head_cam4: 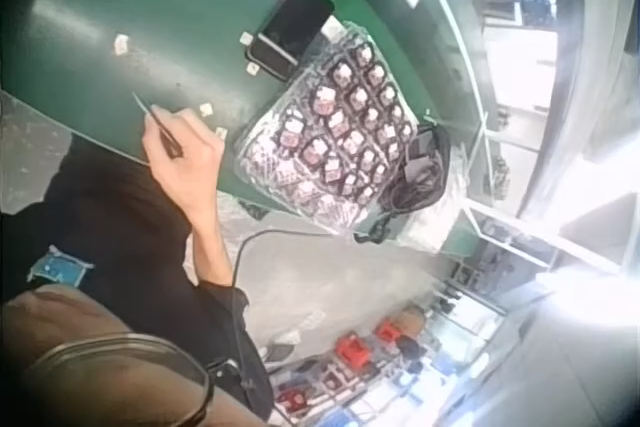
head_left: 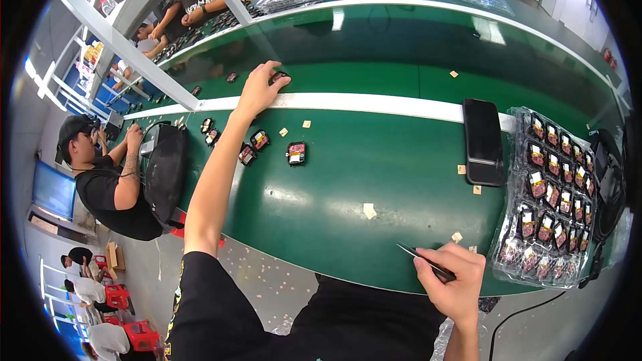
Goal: Assembling the internal components of smartwatches at a factory workstation using tweezers.
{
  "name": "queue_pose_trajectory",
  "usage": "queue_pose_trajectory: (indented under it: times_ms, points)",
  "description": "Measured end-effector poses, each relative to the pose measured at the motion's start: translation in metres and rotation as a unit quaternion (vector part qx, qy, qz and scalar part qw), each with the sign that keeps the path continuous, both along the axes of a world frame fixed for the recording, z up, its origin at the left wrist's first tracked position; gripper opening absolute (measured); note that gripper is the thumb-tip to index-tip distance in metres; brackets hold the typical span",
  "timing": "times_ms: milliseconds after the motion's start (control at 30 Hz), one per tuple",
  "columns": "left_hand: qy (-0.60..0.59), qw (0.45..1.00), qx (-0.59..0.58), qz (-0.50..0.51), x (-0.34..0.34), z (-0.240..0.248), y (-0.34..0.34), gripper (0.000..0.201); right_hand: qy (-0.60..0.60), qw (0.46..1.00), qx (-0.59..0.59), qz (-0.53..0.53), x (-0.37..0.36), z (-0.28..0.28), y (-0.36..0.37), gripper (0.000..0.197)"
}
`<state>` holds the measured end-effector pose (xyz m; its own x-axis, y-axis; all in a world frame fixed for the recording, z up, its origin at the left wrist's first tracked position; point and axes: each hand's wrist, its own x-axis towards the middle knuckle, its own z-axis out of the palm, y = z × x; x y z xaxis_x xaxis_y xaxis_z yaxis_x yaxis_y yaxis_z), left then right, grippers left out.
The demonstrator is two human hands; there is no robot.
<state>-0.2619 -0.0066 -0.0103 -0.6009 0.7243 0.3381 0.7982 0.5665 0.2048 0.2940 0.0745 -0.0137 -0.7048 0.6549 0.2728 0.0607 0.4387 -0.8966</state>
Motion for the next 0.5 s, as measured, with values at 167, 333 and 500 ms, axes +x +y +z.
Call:
queue_pose_trajectory:
  times_ms: [167,333,500]
  points:
    - [-0.126,0.946,0.078,-0.29,0.12,0.019,0.029,0.054,0.006,1.0,0.008,-0.026,0.003,-0.003,0.003,0.019]
    - [-0.254,0.801,-0.049,-0.54,0.263,0.028,0.023,0.067,0.02,0.999,-0.009,-0.032,0.012,0.002,0.007,0.019]
    - [-0.201,0.834,0.026,-0.514,0.281,0.02,0.011,0.084,0.022,0.999,-0.022,-0.023,0.009,0.001,0.012,0.019]
